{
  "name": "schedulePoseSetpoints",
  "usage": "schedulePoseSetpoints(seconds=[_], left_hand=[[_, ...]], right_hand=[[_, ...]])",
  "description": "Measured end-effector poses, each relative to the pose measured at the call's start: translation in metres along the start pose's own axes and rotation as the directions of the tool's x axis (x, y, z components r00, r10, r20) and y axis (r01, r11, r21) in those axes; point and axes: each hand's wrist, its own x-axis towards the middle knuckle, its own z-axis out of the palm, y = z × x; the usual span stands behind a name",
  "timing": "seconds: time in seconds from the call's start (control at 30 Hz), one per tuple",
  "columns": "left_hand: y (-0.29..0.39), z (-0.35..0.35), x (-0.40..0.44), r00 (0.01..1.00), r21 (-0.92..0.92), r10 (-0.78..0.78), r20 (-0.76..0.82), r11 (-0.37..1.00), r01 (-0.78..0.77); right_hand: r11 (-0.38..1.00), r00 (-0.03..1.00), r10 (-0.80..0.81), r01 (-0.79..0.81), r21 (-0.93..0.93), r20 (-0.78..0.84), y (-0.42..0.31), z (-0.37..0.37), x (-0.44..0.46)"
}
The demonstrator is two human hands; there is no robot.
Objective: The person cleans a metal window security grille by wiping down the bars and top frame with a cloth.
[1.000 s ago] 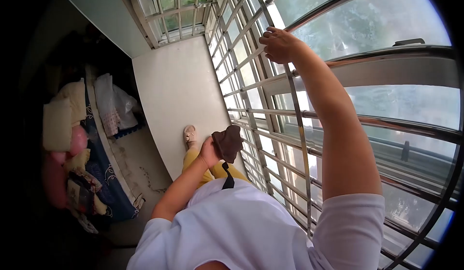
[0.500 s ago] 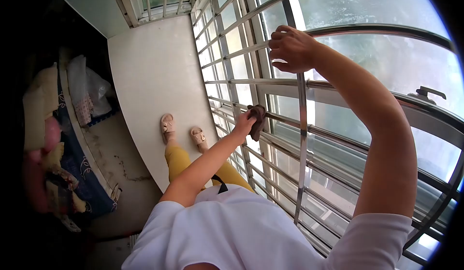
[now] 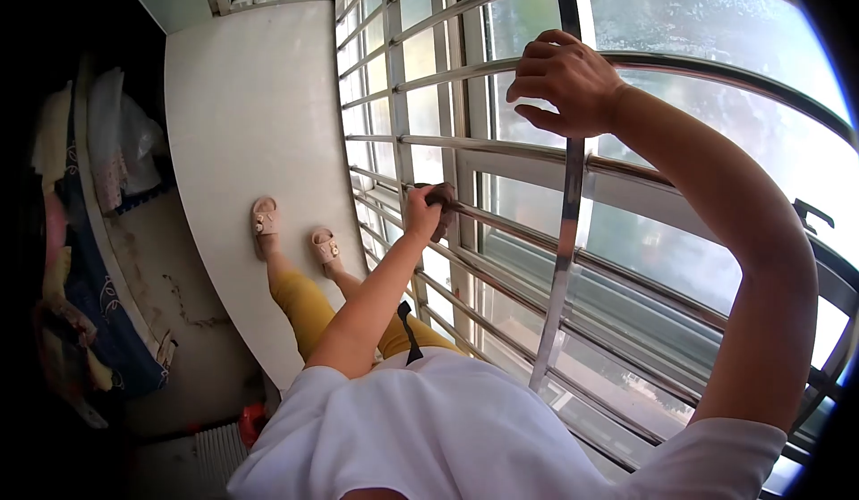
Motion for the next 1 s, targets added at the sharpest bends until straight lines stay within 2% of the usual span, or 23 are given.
schedulePoseSetpoints(seconds=[0.03, 0.1, 0.13, 0.17, 0.2, 0.27, 0.33, 0.4, 0.43, 0.47, 0.5, 0.53, 0.63, 0.7, 0.73, 0.8, 0.9, 0.93, 1.0], left_hand=[[0.016, -0.001, -0.008, 0.999, 0.038, -0.033, -0.029, 0.999, 0.034], [0.058, 0.002, -0.032, 0.997, 0.023, 0.064, -0.043, 0.998, -0.063], [0.086, 0.003, -0.048, 0.974, 0.113, 0.226, -0.032, 0.969, -0.222], [0.088, 0.007, -0.048, 0.971, 0.087, 0.232, -0.052, 0.970, -0.227], [0.083, 0.010, -0.052, 0.972, 0.058, 0.227, -0.067, 0.973, -0.223], [0.072, 0.007, -0.044, 0.968, 0.198, 0.208, -0.138, 0.964, -0.179], [0.050, -0.013, -0.022, 0.974, 0.344, 0.127, -0.187, 0.937, -0.056], [0.047, -0.017, -0.015, 0.986, 0.356, 0.087, -0.145, 0.934, -0.031], [0.057, -0.015, -0.022, 0.981, 0.260, 0.096, -0.168, 0.964, -0.050], [0.068, -0.008, -0.033, 0.980, 0.296, 0.149, -0.134, 0.950, -0.104], [0.084, 0.002, -0.045, 0.971, 0.222, 0.222, -0.092, 0.955, -0.197], [0.103, 0.009, -0.061, 0.971, 0.153, 0.235, -0.046, 0.962, -0.226], [0.106, 0.024, -0.073, 0.971, 0.124, 0.226, -0.074, 0.969, -0.216], [0.082, 0.022, -0.061, 0.934, 0.270, 0.280, -0.221, 0.938, -0.217], [0.073, 0.010, -0.047, 0.957, 0.288, 0.161, -0.240, 0.953, -0.088], [0.070, -0.001, -0.037, 0.967, 0.366, 0.147, -0.207, 0.928, -0.063], [0.101, 0.017, -0.068, 0.949, 0.226, 0.296, -0.108, 0.937, -0.266], [0.124, 0.024, -0.084, 0.947, 0.174, 0.319, -0.045, 0.936, -0.307], [0.143, 0.036, -0.106, 0.925, 0.111, 0.379, -0.025, 0.921, -0.375]], right_hand=[[1.000, 1.000, -0.010, 0.010, 0.003, 0.003, -0.001, 0.001, 0.000], [1.000, 1.000, -0.010, 0.010, 0.006, -0.006, 0.000, -0.001, 0.001], [1.000, 1.000, -0.009, 0.009, 0.008, 0.004, 0.001, -0.001, 0.001], [1.000, 1.000, -0.016, 0.016, 0.004, 0.000, 0.002, -0.003, 0.003], [1.000, 1.000, -0.020, 0.020, 0.009, 0.004, 0.001, -0.004, 0.002], [1.000, 1.000, -0.030, 0.030, 0.008, -0.001, 0.001, -0.003, 0.003], [0.999, 0.999, -0.040, 0.040, 0.000, -0.007, 0.001, -0.005, 0.004], [0.999, 0.999, -0.034, 0.035, 0.026, -0.007, 0.002, -0.004, 0.003], [0.998, 0.999, -0.047, 0.047, 0.030, -0.003, 0.003, -0.003, 0.002], [0.998, 0.999, -0.044, 0.045, 0.039, -0.008, 0.004, -0.003, 0.003], [0.998, 0.998, -0.056, 0.057, 0.032, -0.025, 0.006, -0.003, 0.003], [0.997, 0.997, -0.063, 0.064, 0.032, -0.037, 0.004, -0.002, 0.002], [0.997, 0.996, -0.066, 0.067, 0.024, -0.055, 0.004, -0.001, 0.001], [0.997, 0.996, -0.070, 0.072, 0.040, -0.061, 0.003, 0.000, 0.000], [0.997, 0.996, -0.068, 0.071, 0.034, -0.062, 0.003, 0.000, 0.000], [0.997, 0.995, -0.074, 0.075, 0.019, -0.062, 0.004, -0.001, 0.000], [0.997, 0.996, -0.075, 0.076, 0.012, -0.049, 0.005, 0.000, 0.000], [0.996, 0.995, -0.080, 0.081, 0.028, -0.054, 0.005, -0.001, 0.000], [0.997, 0.993, -0.079, 0.080, 0.014, -0.087, 0.004, 0.000, -0.001]])
